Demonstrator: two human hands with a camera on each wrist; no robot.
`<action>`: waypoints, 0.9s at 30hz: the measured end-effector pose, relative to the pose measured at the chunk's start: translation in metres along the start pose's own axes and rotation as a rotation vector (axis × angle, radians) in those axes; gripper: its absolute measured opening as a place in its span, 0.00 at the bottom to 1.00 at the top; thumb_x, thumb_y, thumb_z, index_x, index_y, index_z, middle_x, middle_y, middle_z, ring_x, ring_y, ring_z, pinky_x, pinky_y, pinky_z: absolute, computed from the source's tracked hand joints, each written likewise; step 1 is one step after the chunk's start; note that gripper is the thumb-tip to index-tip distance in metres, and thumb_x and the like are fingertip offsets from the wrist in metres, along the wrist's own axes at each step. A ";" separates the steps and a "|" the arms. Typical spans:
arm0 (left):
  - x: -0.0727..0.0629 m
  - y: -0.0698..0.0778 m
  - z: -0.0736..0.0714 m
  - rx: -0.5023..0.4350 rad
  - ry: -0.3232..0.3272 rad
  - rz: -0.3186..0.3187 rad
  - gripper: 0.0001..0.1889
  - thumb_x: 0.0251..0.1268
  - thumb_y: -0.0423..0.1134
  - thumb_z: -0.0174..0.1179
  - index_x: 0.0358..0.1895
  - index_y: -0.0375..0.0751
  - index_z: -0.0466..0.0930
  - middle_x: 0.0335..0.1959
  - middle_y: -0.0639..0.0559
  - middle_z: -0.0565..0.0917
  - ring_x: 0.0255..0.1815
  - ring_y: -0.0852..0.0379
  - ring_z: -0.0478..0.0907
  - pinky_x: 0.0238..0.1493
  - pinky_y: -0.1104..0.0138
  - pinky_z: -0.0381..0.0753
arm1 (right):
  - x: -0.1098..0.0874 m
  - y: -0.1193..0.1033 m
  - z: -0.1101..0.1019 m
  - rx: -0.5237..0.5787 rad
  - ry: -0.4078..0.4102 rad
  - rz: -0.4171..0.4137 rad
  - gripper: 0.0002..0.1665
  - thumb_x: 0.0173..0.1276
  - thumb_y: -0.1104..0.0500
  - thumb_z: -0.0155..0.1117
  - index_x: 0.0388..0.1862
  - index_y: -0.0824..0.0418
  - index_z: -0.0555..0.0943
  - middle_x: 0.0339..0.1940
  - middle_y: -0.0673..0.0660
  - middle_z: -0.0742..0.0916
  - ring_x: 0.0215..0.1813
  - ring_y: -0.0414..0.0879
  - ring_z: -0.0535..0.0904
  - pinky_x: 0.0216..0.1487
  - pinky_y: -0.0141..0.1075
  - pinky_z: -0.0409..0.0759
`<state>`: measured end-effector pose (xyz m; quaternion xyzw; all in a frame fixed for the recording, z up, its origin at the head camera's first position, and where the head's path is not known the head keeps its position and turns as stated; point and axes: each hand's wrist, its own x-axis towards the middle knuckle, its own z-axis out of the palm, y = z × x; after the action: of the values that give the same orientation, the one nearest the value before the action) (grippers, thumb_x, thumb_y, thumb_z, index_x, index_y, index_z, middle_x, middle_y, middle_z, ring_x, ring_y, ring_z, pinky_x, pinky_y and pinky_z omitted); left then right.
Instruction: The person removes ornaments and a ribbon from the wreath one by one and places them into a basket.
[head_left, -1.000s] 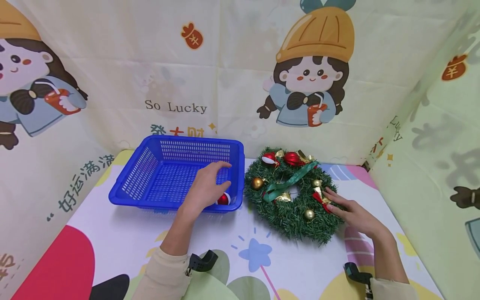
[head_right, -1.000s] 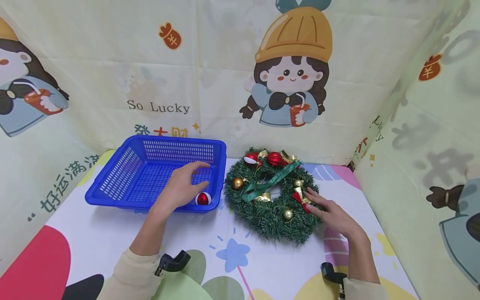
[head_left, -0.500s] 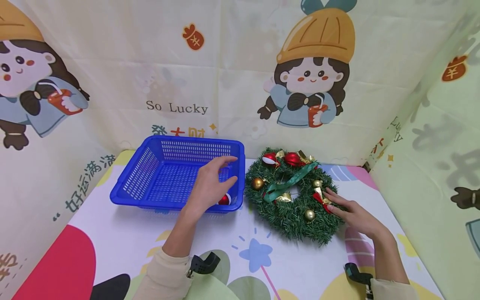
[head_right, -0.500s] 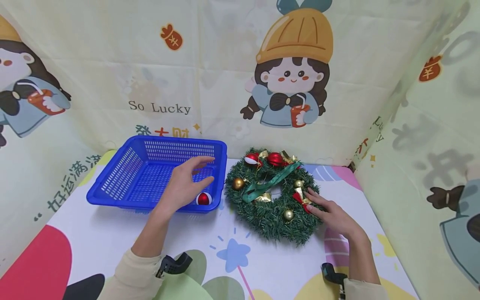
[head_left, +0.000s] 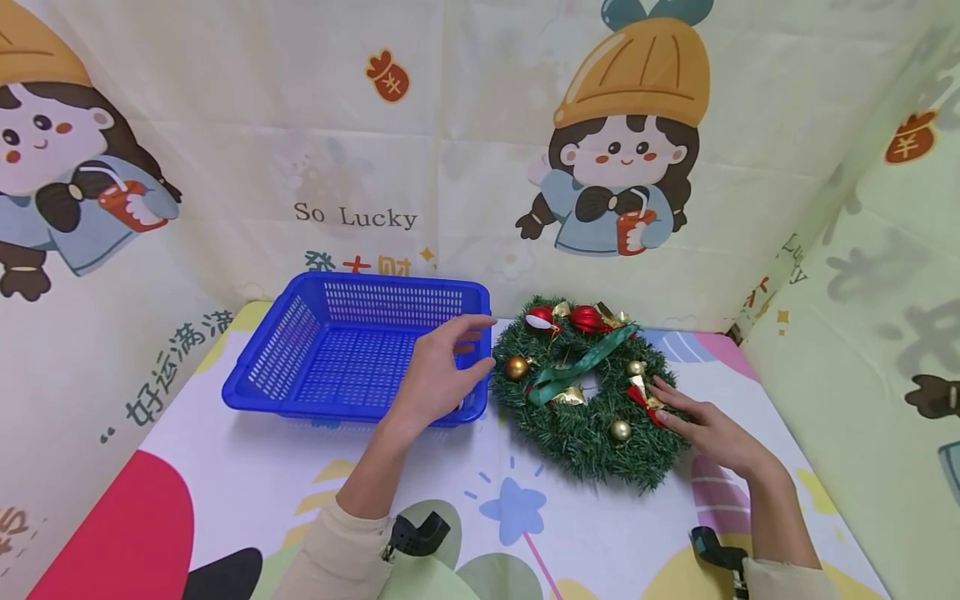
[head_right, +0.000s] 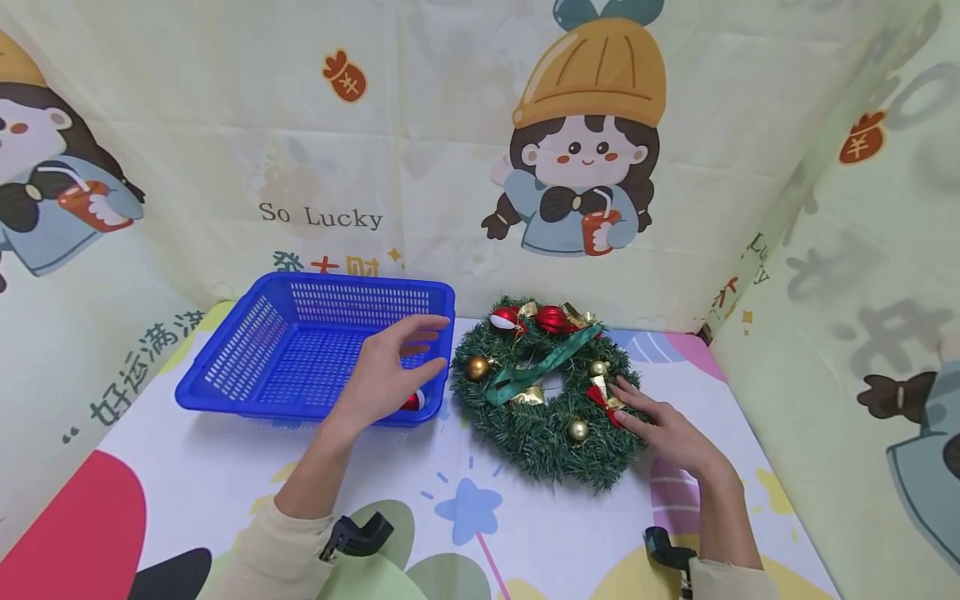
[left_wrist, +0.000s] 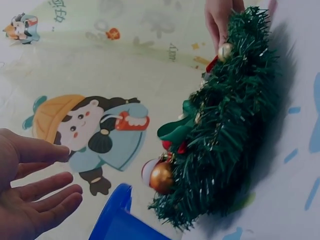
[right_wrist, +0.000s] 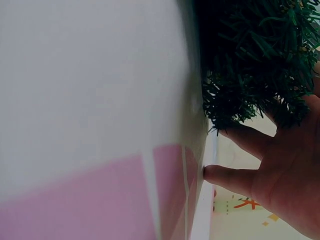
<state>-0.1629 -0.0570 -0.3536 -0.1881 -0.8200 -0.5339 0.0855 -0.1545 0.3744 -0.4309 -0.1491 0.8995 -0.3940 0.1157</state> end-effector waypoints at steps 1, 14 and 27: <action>0.000 0.001 0.002 -0.009 -0.003 0.003 0.25 0.66 0.31 0.69 0.66 0.47 0.81 0.65 0.50 0.82 0.64 0.46 0.82 0.65 0.55 0.82 | 0.000 0.000 0.000 -0.001 -0.001 0.000 0.35 0.82 0.51 0.58 0.82 0.60 0.65 0.87 0.63 0.56 0.84 0.75 0.44 0.71 0.78 0.51; -0.001 0.007 0.028 -0.096 -0.112 0.039 0.26 0.64 0.27 0.69 0.65 0.44 0.80 0.64 0.47 0.83 0.62 0.42 0.82 0.64 0.53 0.83 | -0.002 -0.002 -0.001 0.003 -0.001 0.015 0.36 0.82 0.50 0.58 0.83 0.59 0.64 0.87 0.62 0.55 0.84 0.75 0.45 0.71 0.77 0.51; 0.001 0.013 0.046 -0.054 -0.185 0.090 0.25 0.64 0.28 0.70 0.65 0.43 0.81 0.63 0.46 0.84 0.60 0.42 0.83 0.61 0.49 0.84 | -0.003 -0.005 -0.001 0.011 -0.007 0.021 0.36 0.82 0.50 0.58 0.83 0.59 0.63 0.87 0.63 0.55 0.84 0.76 0.44 0.71 0.78 0.51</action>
<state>-0.1561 -0.0102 -0.3617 -0.2751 -0.8004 -0.5318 0.0283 -0.1516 0.3733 -0.4264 -0.1403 0.8985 -0.3972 0.1237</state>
